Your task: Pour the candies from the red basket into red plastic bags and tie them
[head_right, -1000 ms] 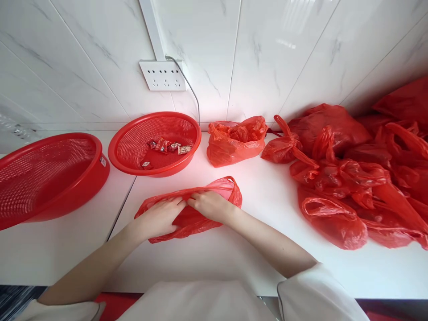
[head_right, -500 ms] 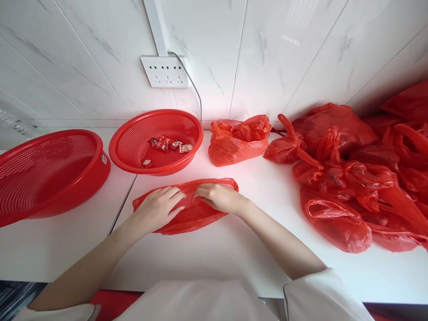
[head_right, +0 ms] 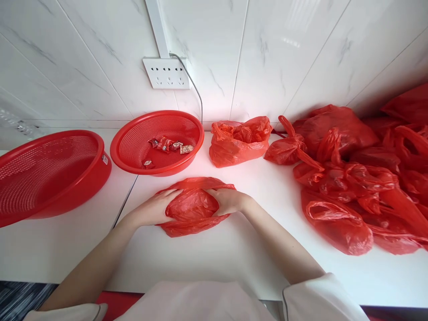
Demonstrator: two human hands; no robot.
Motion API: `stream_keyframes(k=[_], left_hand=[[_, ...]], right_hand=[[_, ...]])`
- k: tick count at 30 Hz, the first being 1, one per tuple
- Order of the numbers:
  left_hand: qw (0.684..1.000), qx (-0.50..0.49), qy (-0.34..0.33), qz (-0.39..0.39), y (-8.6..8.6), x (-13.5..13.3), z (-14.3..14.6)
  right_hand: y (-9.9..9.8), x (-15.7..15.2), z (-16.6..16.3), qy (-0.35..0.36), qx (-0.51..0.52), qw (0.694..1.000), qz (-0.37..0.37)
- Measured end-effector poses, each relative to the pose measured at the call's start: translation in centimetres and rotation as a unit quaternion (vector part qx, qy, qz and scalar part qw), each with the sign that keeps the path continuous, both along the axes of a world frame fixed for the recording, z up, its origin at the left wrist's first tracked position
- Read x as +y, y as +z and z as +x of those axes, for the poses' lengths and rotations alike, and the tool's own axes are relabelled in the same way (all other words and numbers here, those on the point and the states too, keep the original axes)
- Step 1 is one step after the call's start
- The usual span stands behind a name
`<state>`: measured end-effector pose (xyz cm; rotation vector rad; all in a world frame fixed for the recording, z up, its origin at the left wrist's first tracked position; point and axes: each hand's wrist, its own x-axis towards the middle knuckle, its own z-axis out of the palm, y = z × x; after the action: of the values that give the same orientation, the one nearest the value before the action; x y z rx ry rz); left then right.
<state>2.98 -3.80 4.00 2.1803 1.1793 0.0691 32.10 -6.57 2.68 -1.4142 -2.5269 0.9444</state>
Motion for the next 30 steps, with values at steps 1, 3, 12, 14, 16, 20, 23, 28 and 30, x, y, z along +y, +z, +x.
stream_keyframes(k=[1,3,12,14,16,20,23,28,30], left_hand=[[0.996,-0.069,0.049,-0.011,0.2,0.1,0.1],[0.956,-0.225,0.174,-0.076,0.6,0.7,0.2],[0.676,-0.507,0.380,-0.376,1.6,4.3,-1.2],[0.659,-0.548,0.382,-0.344,1.5,4.2,-0.4],[0.652,-0.569,0.394,-0.310,1.0,3.9,0.6],[0.657,-0.565,0.389,-0.313,-0.3,2.6,2.1],[0.665,-0.557,0.371,-0.332,-0.9,1.6,2.2],[0.675,-0.549,0.315,-0.379,-2.0,1.3,2.0],[0.664,-0.560,0.303,-0.393,-2.7,1.4,2.1]], right_hand=[[0.2,0.1,-0.1,-0.010,-0.013,1.000,-0.012],[1.3,0.1,-0.3,-0.015,-0.007,1.000,-0.013],[10.1,-0.5,-1.9,0.066,0.090,0.994,0.021],[11.2,-0.1,-2.4,0.048,0.113,0.991,0.051],[11.6,0.4,-2.7,0.026,0.139,0.986,0.090],[10.6,1.6,-3.1,-0.059,0.126,0.977,0.162],[8.8,2.9,-3.0,-0.105,0.070,0.974,0.191],[5.2,5.4,-3.5,-0.176,-0.044,0.954,0.239],[3.9,6.2,-4.0,-0.190,-0.091,0.948,0.241]])
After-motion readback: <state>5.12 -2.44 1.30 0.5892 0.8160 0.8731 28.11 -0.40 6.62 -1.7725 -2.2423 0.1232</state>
